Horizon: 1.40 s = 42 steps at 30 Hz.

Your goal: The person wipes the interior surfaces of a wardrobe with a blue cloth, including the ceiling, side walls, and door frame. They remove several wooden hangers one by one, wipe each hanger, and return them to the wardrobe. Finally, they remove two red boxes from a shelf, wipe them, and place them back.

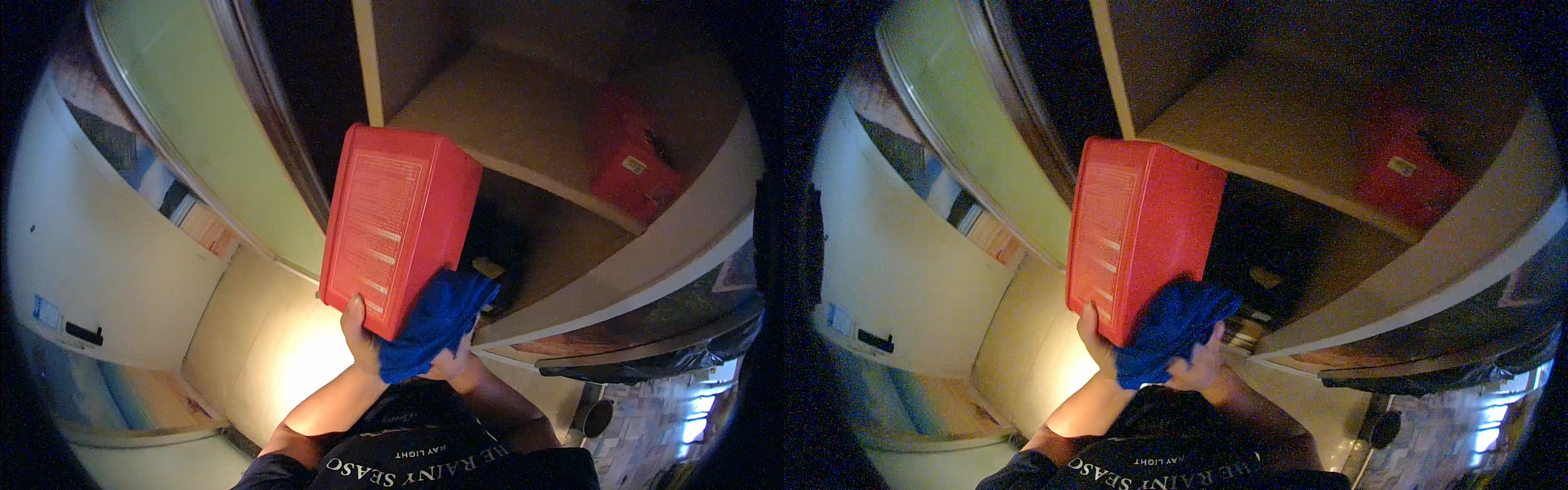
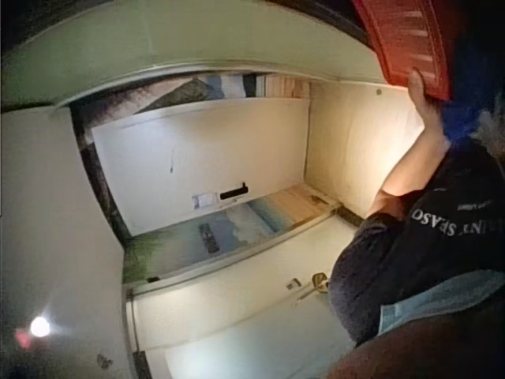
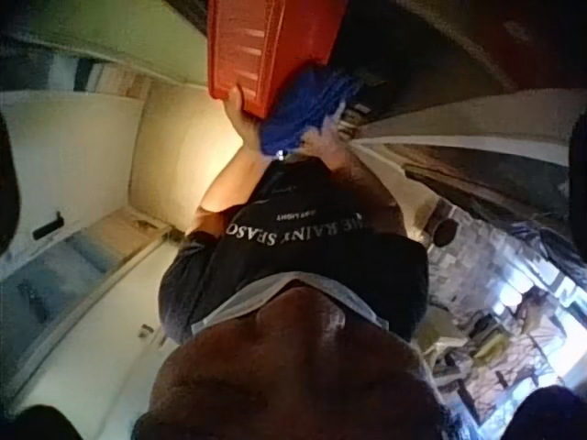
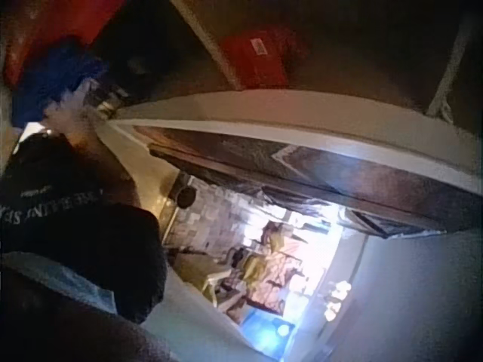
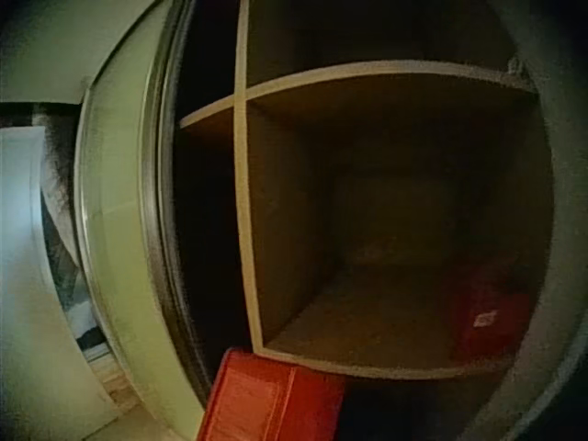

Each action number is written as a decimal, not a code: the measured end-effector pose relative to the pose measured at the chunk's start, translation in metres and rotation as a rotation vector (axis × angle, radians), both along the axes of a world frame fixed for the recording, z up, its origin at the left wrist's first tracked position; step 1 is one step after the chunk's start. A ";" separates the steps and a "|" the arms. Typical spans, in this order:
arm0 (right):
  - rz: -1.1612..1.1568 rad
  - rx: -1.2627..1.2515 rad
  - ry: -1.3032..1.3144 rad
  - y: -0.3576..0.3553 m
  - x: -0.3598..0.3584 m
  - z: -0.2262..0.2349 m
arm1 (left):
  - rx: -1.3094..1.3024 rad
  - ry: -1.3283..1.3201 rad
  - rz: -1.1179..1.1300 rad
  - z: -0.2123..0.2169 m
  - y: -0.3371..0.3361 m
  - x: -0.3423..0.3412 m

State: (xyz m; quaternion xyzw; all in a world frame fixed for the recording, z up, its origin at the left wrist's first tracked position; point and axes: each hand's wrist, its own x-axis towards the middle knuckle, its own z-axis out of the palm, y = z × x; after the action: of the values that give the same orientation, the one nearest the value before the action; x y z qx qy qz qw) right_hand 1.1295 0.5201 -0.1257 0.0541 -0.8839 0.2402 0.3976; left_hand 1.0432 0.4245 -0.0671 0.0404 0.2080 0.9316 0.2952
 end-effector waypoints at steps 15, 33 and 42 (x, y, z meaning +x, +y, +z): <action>-0.184 -1.362 0.189 0.025 0.035 0.040 | -0.579 1.311 0.695 0.030 0.064 0.009; -0.546 -0.661 0.686 0.150 0.039 0.179 | -0.354 1.504 0.872 0.176 0.224 0.036; -0.650 -0.825 0.607 0.160 0.059 0.115 | -0.412 1.519 0.726 0.190 0.270 0.048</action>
State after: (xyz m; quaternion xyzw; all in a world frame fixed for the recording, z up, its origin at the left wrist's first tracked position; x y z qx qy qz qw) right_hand 1.1885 0.6796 -0.0107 -0.3113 -0.5362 0.4029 0.6733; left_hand 1.0911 0.6948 0.1226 0.5284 0.5134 0.6330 -0.2380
